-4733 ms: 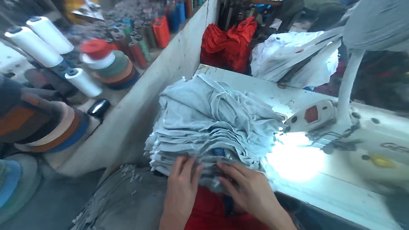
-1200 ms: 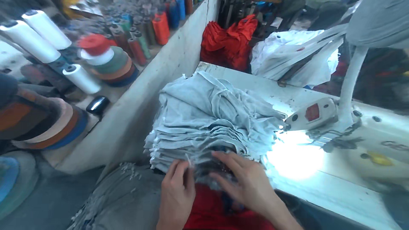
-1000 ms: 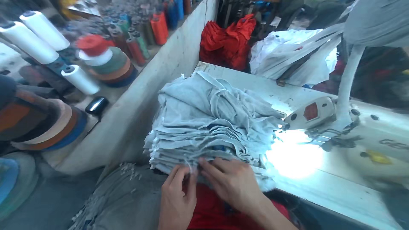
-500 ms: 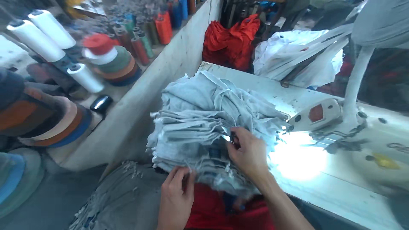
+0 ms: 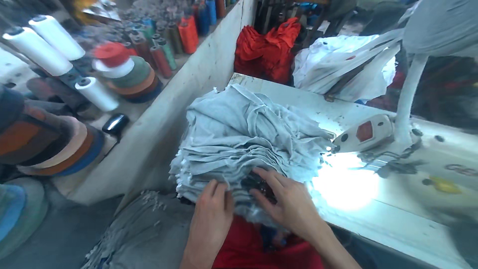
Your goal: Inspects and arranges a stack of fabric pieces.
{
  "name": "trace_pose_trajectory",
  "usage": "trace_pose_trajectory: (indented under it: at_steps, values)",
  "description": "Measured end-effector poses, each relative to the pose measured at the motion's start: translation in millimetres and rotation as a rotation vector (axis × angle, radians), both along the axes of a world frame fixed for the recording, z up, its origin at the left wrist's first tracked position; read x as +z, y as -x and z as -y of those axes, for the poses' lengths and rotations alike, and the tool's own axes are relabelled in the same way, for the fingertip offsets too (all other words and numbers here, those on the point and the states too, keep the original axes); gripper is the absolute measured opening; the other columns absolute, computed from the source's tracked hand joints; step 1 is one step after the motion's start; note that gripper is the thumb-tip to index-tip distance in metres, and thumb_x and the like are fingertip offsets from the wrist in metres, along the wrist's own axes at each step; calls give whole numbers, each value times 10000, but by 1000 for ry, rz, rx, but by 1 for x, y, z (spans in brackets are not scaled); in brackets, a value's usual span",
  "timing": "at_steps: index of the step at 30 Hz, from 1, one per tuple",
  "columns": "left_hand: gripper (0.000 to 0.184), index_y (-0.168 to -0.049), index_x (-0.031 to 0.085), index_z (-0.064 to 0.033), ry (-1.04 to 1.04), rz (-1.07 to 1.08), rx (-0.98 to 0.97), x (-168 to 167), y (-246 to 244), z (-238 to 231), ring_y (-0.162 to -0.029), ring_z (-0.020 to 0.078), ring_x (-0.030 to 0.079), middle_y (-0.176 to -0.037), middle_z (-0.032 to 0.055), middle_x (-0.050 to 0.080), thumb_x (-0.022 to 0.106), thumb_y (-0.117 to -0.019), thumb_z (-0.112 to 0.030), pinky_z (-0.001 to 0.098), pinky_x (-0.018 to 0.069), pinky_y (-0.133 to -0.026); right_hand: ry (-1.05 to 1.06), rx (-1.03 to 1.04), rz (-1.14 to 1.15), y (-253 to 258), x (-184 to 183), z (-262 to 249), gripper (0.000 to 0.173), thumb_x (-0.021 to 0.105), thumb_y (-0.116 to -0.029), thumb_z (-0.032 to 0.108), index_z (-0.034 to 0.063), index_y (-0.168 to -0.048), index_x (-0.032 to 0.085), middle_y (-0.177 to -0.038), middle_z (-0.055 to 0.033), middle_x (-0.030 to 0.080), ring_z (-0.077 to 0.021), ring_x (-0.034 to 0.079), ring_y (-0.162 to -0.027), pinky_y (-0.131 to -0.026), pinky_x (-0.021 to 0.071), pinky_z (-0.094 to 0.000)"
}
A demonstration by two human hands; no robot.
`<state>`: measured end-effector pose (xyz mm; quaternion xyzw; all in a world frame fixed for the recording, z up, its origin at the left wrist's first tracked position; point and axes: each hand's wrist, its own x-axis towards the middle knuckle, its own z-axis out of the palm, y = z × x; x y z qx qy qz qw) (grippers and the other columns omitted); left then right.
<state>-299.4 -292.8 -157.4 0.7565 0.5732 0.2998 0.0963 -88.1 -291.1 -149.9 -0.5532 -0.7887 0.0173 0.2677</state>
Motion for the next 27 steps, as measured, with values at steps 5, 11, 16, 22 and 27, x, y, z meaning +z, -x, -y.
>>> trace_pose_trajectory:
  at_steps: [5,11,16,22,27]
  values:
    - [153,-939,738,-79,72,117,-4,2,9,15,-720,76,654,-925,42,678,638,-940,-195,217,581,-650,-57,88,85,15,-1,11,326,555,-1016,400,248,-1235,743,-842,-5,677,-178,614,-580,-464,489,-353]
    - [153,-937,732,-76,58,162,34,-5,3,17,-755,68,652,-944,45,674,632,-953,-191,206,578,-679,-52,161,58,16,-10,8,272,570,-1013,301,264,-1203,760,-811,2,673,-169,600,-549,-438,474,-354]
    - [266,-1003,750,-62,-22,94,46,-11,-7,12,-867,168,694,-1001,92,691,742,-906,-310,292,604,-769,19,71,-17,0,-14,27,360,555,-1016,442,231,-1249,731,-866,12,678,-128,613,-590,-463,495,-324]
    - [137,-948,752,-59,-40,20,11,-11,-12,4,-829,201,699,-944,94,692,706,-901,-179,335,609,-745,6,65,-61,-5,-12,35,357,588,-1008,449,231,-1250,732,-839,15,668,-112,604,-597,-476,489,-303]
    - [181,-917,749,-86,-33,77,9,-4,2,19,-726,78,650,-915,43,674,619,-937,-211,206,574,-656,-33,76,-35,-1,-9,33,350,583,-1011,427,230,-1258,735,-818,6,656,-128,586,-575,-463,469,-308]
